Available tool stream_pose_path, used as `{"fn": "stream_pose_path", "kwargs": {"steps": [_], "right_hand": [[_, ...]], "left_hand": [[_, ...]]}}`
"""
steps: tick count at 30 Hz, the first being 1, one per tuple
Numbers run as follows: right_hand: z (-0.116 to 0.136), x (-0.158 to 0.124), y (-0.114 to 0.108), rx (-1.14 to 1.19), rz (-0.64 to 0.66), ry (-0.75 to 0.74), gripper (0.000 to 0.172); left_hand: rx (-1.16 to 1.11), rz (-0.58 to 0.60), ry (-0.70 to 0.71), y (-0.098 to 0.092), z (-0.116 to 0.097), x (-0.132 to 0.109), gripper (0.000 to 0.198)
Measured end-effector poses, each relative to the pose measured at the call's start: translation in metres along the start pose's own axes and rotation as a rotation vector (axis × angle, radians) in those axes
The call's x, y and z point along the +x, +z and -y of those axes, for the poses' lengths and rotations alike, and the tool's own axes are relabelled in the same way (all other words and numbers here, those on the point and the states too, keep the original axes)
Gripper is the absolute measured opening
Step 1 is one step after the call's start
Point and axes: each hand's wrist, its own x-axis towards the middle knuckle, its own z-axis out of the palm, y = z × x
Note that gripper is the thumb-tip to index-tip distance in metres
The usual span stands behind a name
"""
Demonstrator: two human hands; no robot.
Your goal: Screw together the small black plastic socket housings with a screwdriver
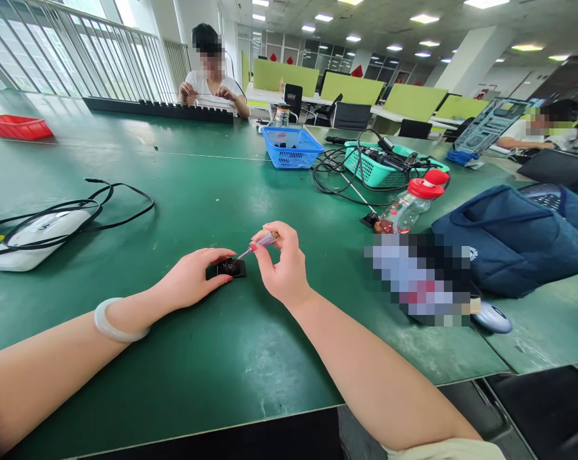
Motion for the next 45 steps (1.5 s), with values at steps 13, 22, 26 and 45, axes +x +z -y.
{"fn": "stream_pose_path", "kwargs": {"steps": [13, 22, 26, 45], "right_hand": [[-0.002, 0.002, 0.001, -0.076, 0.059, 0.029, 0.029], [-0.009, 0.011, -0.002, 0.068, 0.062, 0.244, 0.030], [-0.030, 0.014, -0.005, 0.165, 0.002, 0.395, 0.032], [-0.008, 0.003, 0.002, 0.081, 0.013, 0.201, 0.024]], "left_hand": [[-0.017, 0.016, 0.016, -0.001, -0.002, 0.001, 0.038], [-0.017, 0.031, -0.022, -0.002, -0.002, 0.003, 0.042], [0.006, 0.011, -0.029, -0.001, -0.001, 0.002, 0.042], [-0.014, 0.000, -0.002, 0.000, 0.002, 0.003, 0.043]]}}
